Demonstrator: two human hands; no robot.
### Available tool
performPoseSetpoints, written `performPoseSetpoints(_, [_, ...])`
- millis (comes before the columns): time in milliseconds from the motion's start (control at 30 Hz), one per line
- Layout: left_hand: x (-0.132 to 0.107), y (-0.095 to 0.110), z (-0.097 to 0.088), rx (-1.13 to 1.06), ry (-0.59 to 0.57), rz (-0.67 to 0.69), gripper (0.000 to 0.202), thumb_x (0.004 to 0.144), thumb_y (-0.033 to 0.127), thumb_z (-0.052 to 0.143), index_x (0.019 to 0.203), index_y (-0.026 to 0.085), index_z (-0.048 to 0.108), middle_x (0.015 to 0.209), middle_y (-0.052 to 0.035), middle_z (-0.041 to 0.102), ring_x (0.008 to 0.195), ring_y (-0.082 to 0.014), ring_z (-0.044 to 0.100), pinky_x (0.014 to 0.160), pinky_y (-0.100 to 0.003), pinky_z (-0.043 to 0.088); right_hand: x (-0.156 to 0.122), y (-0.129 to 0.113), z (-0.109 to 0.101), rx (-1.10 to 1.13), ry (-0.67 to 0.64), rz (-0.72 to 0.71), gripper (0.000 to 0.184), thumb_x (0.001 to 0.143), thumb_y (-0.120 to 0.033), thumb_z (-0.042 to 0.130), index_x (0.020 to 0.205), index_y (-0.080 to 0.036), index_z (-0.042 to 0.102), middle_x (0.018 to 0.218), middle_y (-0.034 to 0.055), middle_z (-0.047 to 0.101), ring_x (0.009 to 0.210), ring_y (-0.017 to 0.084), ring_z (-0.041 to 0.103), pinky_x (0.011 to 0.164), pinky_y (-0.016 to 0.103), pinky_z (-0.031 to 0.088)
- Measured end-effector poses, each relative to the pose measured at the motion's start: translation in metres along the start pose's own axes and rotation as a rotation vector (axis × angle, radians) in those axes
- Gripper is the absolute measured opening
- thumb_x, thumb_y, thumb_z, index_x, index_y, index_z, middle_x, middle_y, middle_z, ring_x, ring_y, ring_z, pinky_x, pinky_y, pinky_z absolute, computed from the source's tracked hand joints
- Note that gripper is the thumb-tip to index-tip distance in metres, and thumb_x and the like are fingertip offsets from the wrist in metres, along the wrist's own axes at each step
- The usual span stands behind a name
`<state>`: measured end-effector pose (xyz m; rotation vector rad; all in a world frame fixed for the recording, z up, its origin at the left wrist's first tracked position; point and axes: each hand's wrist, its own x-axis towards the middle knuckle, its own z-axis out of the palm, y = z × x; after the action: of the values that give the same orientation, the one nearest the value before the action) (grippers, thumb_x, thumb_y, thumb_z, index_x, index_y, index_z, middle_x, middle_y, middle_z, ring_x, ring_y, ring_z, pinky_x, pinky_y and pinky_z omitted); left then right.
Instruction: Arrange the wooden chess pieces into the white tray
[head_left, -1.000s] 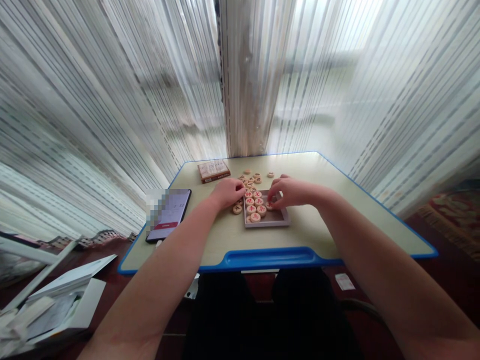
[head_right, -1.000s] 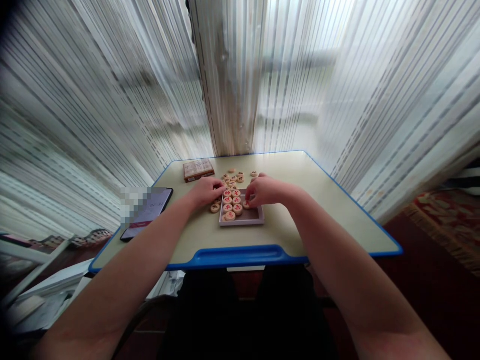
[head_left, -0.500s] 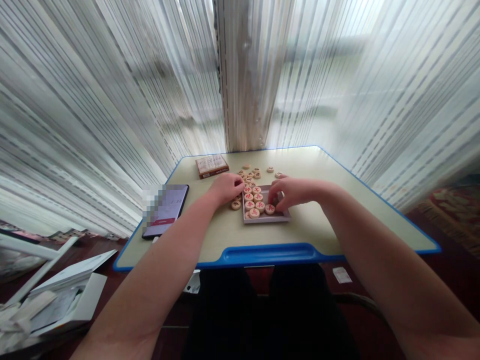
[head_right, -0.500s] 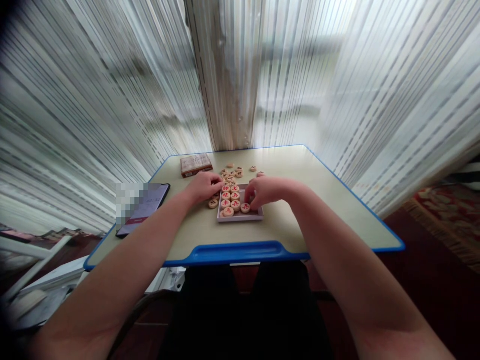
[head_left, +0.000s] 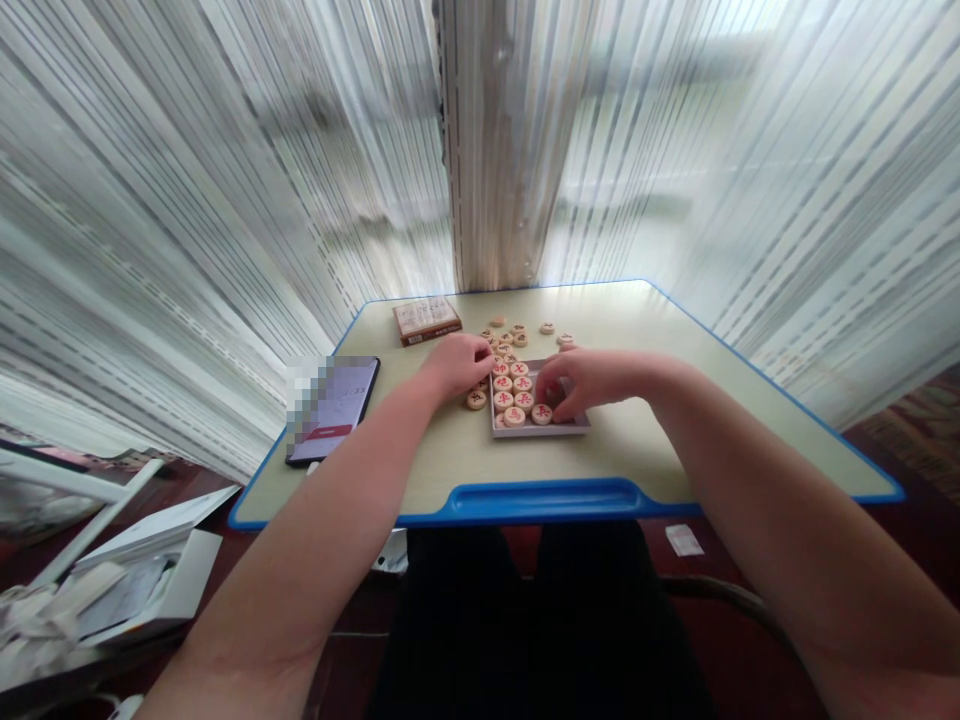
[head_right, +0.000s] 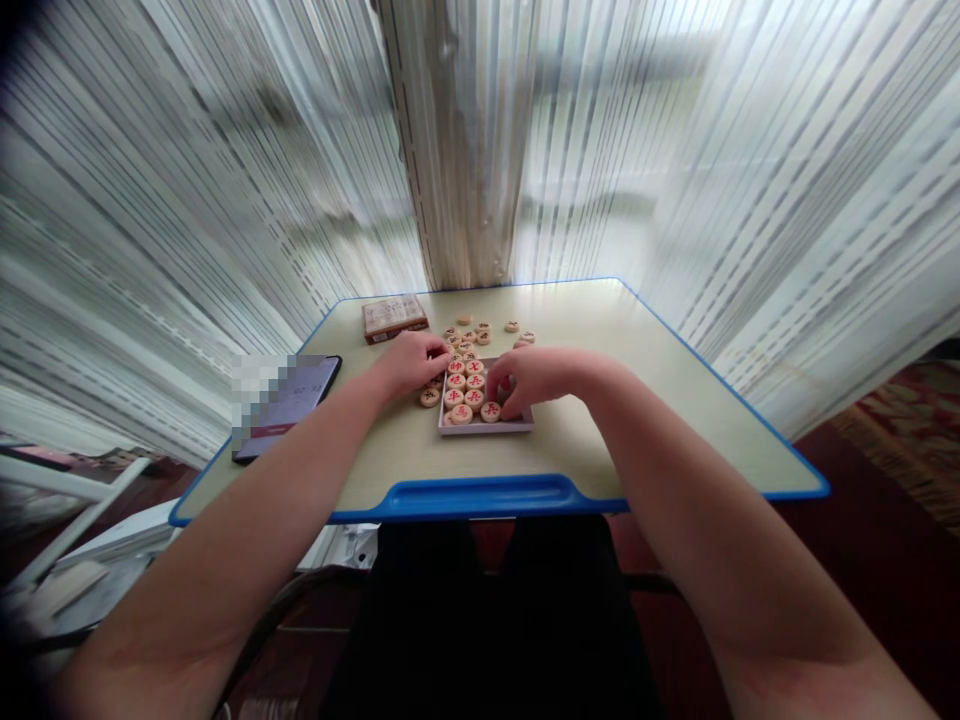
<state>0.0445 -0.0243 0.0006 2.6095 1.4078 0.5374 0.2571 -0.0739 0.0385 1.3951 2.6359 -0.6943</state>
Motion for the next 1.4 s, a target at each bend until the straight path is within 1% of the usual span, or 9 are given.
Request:
performPoseSetpoints(200, [0.0,0.0,0.0,0.003,0.003,0.011,0.028,0.078,0.031,0.049,0.081,0.014,0.071,0.084,-0.0067,0.07,0.075,-0.0165,0.06,0.072,-0.027,0.045,0.001,0.0,0.0,0.008,-0.011,-0.017,0.027,0.062,-0.031,0.068,0.087,-0.023,0.071,0.079,-0.0005,0.067,0.068,0.014,0.057,0.059,0.024,0.041])
performPoseSetpoints(400, [0.0,0.001,-0.001,0.005,-0.001,0.014,0.028,0.078,0.031,0.049,0.082,0.014,0.071,0.085,-0.007,0.07,0.076,-0.017,0.06,0.072,-0.027,0.045,0.001,0.001,0.001,0.068,-0.028,-0.043,0.025,0.064,-0.034,0.067,0.087,-0.026,0.074,0.079,-0.0008,0.067,0.068,0.015,0.057,0.062,0.026,0.042])
performPoseSetpoints(533, [0.001,0.0,0.0,0.018,-0.001,0.015,0.028,0.078,0.03,0.05,0.083,0.013,0.071,0.083,-0.0068,0.07,0.074,-0.0165,0.059,0.071,-0.026,0.044,0.002,0.0,0.002,0.033,-0.011,-0.059,0.025,0.065,-0.036,0.067,0.086,-0.025,0.074,0.081,-0.0002,0.067,0.07,0.015,0.057,0.064,0.026,0.041])
performPoseSetpoints(733, [0.001,-0.001,0.002,0.004,0.011,0.015,0.027,0.078,0.031,0.051,0.082,0.014,0.072,0.083,-0.0069,0.07,0.074,-0.0171,0.06,0.071,-0.027,0.044,0.006,-0.001,0.004,-0.014,0.026,-0.039,0.026,0.065,-0.039,0.068,0.084,-0.022,0.072,0.078,0.0005,0.065,0.066,0.014,0.054,0.06,0.025,0.039])
performPoseSetpoints(867, [0.001,0.001,0.0,0.001,0.003,0.012,0.027,0.078,0.029,0.05,0.084,0.014,0.072,0.085,-0.0069,0.07,0.076,-0.0172,0.06,0.072,-0.027,0.044,0.006,-0.003,0.006,-0.05,0.046,-0.025,0.025,0.064,-0.039,0.069,0.082,-0.022,0.072,0.076,0.0006,0.065,0.068,0.015,0.054,0.06,0.025,0.037])
performPoseSetpoints(1033, [-0.001,0.006,-0.003,0.0,-0.014,-0.015,0.026,0.078,0.03,0.051,0.083,0.014,0.071,0.084,-0.0063,0.07,0.075,-0.0165,0.059,0.072,-0.026,0.044,0.006,-0.005,0.007,-0.093,0.06,-0.001,0.024,0.064,-0.042,0.068,0.076,-0.022,0.07,0.073,0.001,0.063,0.067,0.015,0.052,0.059,0.026,0.035])
performPoseSetpoints(1167, [-0.001,0.006,-0.004,0.003,-0.012,-0.005,0.027,0.078,0.029,0.05,0.082,0.013,0.071,0.084,-0.0065,0.07,0.075,-0.0165,0.059,0.072,-0.026,0.043,0.006,-0.006,0.007,-0.11,0.051,0.0,0.023,0.064,-0.043,0.067,0.074,-0.022,0.068,0.07,0.0009,0.06,0.065,0.015,0.05,0.058,0.026,0.033])
performPoseSetpoints(1400, [0.001,0.002,-0.001,0.017,0.001,0.028,0.028,0.078,0.031,0.048,0.078,0.014,0.07,0.078,-0.0061,0.069,0.071,-0.0168,0.058,0.068,-0.027,0.043,0.003,-0.015,0.003,-0.152,0.122,-0.021,0.027,0.063,-0.045,0.069,0.07,-0.019,0.063,0.067,0.0012,0.055,0.07,0.016,0.049,0.06,0.026,0.031])
